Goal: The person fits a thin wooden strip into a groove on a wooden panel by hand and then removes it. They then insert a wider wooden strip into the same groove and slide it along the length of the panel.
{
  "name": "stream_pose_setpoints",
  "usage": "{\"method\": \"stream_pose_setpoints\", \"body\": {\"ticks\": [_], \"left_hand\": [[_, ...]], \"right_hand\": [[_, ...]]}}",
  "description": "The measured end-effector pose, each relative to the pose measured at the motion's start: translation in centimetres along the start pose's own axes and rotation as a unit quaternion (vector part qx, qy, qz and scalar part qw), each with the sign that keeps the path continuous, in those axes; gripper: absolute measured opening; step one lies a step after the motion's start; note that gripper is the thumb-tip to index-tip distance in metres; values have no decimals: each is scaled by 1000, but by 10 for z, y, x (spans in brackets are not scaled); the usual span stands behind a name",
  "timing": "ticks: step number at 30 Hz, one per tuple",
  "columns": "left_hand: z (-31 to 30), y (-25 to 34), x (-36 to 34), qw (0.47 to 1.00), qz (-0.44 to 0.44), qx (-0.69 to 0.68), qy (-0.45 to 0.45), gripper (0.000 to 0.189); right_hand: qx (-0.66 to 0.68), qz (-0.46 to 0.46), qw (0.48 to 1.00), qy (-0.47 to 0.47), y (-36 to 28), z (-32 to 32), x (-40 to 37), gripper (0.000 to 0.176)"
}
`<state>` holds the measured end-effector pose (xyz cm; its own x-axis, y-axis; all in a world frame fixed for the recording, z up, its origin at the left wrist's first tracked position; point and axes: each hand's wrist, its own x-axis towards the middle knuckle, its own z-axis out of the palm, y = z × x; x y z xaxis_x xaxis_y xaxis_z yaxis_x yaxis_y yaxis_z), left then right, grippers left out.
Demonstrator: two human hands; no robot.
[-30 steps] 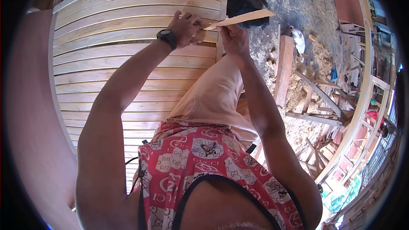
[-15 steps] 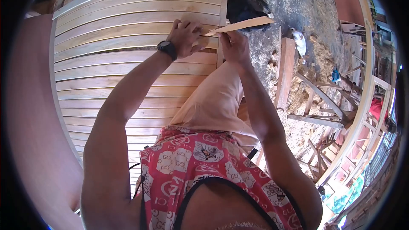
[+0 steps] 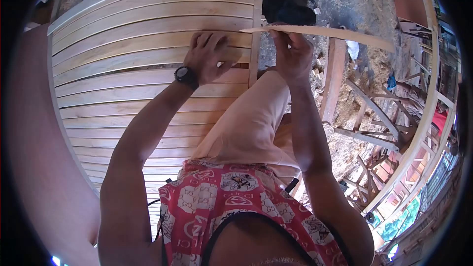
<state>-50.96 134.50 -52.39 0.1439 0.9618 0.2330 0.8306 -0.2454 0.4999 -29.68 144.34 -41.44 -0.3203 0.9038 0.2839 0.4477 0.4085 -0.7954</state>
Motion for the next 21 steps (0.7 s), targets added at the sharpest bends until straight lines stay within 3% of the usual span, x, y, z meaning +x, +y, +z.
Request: {"method": "stream_pose_setpoints", "body": {"ticks": [11, 13, 21], "left_hand": [[-7, 6, 6, 1000, -6, 19, -8, 64], [-7, 6, 5, 999, -13, 21, -26, 72], [-4, 5, 3, 1000, -12, 15, -10, 67]], "right_hand": [[16, 43, 999, 21, 10, -13, 8, 15], [23, 14, 999, 20, 15, -13, 8, 15], [-1, 7, 1000, -19, 8, -2, 11, 14]]}}
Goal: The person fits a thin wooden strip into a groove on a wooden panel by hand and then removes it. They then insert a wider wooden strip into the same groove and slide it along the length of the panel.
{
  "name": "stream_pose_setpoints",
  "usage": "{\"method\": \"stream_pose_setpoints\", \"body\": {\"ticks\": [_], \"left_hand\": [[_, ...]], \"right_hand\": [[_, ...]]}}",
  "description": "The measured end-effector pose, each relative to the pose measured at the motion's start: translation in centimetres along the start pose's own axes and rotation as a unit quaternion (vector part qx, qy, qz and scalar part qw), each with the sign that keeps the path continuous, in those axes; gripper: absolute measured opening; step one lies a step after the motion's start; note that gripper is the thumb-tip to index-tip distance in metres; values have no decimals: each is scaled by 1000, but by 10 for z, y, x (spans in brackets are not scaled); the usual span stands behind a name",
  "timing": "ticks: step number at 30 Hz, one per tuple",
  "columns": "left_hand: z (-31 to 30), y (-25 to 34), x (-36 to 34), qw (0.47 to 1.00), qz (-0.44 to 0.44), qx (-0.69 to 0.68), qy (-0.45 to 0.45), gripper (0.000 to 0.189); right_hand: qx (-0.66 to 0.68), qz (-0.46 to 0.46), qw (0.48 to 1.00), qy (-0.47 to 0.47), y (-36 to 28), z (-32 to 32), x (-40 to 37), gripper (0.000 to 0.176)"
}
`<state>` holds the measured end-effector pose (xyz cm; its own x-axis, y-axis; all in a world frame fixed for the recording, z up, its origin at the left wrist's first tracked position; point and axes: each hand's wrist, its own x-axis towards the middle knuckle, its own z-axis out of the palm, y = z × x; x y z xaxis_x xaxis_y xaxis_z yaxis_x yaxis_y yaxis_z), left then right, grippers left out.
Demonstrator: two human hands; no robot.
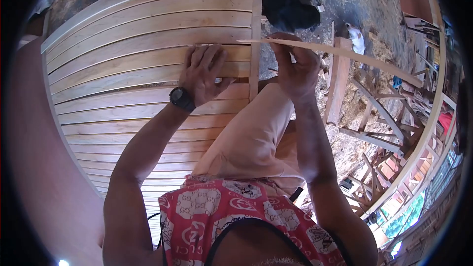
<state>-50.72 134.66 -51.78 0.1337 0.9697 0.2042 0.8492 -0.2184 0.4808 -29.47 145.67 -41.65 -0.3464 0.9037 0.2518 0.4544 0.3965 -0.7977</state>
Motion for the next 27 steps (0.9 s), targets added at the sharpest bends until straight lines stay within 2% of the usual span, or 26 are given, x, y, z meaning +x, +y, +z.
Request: {"method": "stream_pose_setpoints", "body": {"ticks": [2, 4, 8, 11, 13, 20, 23, 27], "left_hand": [[-2, 0, -1, 1000, -4, -6, 0, 67], [-2, 1, -2, 1000, -6, -14, -3, 68], [-2, -3, 0, 999, -13, -15, 28, 70], [-1, -6, 7, 998, -49, 49, 7, 76], [-1, -8, 16, 996, -53, 49, 45, 75], [4, -4, 25, 993, -93, 65, 22, 74], [5, -5, 24, 994, -82, 57, 38, 73], [4, -5, 24, 994, -82, 57, 38, 72]], "right_hand": [[-13, -10, 1000, -18, -3, 0, 0, 16], [-7, 11, 1000, -9, -6, -1, 2, 16], [4, -6, 1000, 25, 2, -2, 14, 16], [-8, 15, 1000, 11, -2, 1, 25, 16], [-9, -50, 999, -10, 2, 8, 35, 14], [23, -87, 996, -28, 8, 29, 46, 10], [-6, -56, 996, -63, 4, 30, 46, 12], [-27, -68, 994, -82, 5, 34, 49, 12]]}}
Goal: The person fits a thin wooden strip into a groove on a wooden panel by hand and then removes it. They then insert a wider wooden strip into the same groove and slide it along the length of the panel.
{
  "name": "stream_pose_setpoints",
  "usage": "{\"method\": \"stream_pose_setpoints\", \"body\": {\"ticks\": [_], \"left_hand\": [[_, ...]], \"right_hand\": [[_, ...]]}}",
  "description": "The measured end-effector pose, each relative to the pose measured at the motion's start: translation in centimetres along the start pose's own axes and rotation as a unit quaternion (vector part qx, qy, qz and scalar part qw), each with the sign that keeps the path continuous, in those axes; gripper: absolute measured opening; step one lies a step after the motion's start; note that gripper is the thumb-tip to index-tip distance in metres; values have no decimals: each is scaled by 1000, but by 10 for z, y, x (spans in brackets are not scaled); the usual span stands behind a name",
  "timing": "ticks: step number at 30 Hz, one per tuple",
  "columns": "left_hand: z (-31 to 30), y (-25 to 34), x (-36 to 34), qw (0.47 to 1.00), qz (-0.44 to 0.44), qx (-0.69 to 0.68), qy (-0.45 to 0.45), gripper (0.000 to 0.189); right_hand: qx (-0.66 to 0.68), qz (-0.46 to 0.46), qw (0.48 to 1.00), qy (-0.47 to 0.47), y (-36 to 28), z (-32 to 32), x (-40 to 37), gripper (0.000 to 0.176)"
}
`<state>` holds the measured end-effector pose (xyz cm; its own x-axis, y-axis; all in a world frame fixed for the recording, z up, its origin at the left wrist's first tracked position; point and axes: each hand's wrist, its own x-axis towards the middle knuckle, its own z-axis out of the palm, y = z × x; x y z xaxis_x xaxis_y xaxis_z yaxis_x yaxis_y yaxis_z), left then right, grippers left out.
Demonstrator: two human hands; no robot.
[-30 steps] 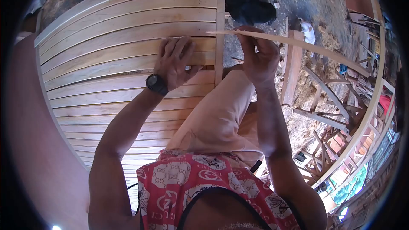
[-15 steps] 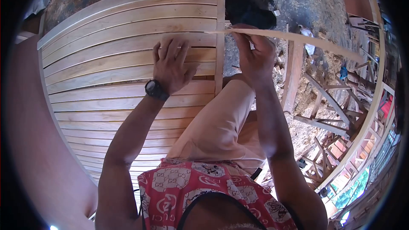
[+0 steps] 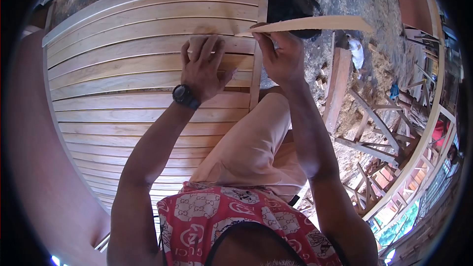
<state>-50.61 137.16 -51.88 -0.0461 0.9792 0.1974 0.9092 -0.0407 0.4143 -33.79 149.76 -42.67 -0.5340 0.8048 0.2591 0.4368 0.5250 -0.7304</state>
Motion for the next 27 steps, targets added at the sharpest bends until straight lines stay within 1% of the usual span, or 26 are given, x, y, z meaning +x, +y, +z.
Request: {"method": "stream_pose_setpoints", "body": {"ticks": [2, 6, 8, 9, 11, 15, 18, 22, 25, 27], "left_hand": [[0, -1, -1, 1000, 2, 0, 2, 72], [1, -2, -1, 1000, -4, -10, -5, 72], [-1, 0, -1, 1000, -7, -9, -14, 72], [-2, 1, -2, 1000, -12, -2, -23, 73], [-3, 0, -1, 999, -18, 6, -30, 73], [-5, 0, -1, 1000, -10, -11, -18, 71], [-6, 0, 0, 1000, -3, -28, -3, 69], [-5, -1, -1, 999, -5, -31, 12, 68], [-4, -2, 0, 999, -5, -39, 17, 67], [-2, -3, 0, 999, -5, -44, 19, 65]], "right_hand": [[29, -3, 999, 24, 3, 5, -1, 9], [31, -10, 999, 25, 5, 6, -1, 10], [22, -28, 999, 31, 4, 4, 0, 10], [22, -27, 999, 30, 2, 0, -2, 10], [25, -13, 998, 57, -13, -10, 1, 9], [-4, -17, 1000, 21, -23, -19, -13, 9], [1, 5, 1000, 6, -18, -15, -29, 10], [3, 3, 1000, 13, -10, -8, -38, 10], [-1, 22, 1000, 8, -6, -2, -41, 10], [24, 21, 999, 16, -6, 3, -42, 10]]}}
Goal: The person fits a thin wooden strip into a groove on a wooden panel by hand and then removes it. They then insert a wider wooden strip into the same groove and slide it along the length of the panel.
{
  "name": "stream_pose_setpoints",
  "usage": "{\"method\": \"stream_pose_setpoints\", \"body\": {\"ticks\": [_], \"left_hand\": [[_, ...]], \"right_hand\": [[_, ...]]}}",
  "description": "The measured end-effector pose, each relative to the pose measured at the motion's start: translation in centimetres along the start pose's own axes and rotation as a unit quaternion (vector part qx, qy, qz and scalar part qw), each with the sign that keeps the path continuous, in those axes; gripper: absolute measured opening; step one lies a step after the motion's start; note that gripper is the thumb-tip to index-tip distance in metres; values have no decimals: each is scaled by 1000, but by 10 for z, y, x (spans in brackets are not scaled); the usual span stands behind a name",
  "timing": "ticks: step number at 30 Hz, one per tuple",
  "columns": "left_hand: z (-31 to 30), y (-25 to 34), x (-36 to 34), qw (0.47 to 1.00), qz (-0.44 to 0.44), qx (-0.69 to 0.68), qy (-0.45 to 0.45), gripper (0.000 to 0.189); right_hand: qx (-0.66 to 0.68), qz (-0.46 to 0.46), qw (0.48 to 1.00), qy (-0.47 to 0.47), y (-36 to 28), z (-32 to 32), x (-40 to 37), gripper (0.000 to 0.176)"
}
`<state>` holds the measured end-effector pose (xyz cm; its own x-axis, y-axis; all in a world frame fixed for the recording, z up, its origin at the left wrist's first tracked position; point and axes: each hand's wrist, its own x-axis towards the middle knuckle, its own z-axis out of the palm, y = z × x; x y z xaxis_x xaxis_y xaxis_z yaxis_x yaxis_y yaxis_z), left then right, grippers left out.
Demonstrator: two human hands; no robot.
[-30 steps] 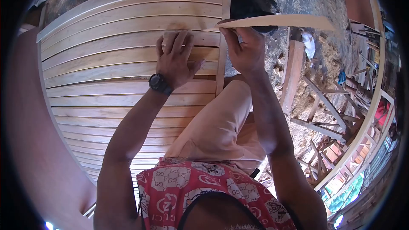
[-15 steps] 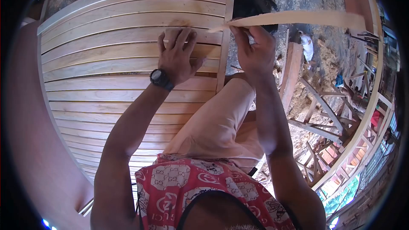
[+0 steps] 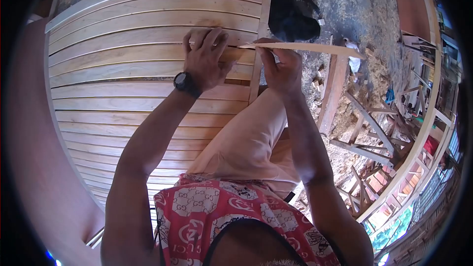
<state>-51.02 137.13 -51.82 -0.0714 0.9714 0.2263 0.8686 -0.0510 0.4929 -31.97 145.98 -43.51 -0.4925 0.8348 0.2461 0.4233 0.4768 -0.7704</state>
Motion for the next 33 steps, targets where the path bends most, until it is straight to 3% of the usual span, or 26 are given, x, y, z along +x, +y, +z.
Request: {"method": "stream_pose_setpoints", "body": {"ticks": [13, 20, 22, 28, 33], "left_hand": [[-12, 0, 10, 993, -7, 61, -102, 62], [-7, 5, 7, 996, -23, 45, -76, 61], [-2, 7, 4, 999, -21, 26, 26, 50], [9, 9, -12, 1000, -5, -5, -11, 30], [-5, 16, -20, 1000, 10, 11, -20, 38]], "right_hand": [[-20, -14, 1000, -4, -4, -1, -1, 12], [-22, -21, 999, -11, -3, -1, 0, 14], [-24, -31, 999, -11, -2, -1, 1, 14], [-34, -22, 999, -25, -4, -5, 0, 13], [8, -25, 1000, 18, -21, -17, 6, 13]]}}
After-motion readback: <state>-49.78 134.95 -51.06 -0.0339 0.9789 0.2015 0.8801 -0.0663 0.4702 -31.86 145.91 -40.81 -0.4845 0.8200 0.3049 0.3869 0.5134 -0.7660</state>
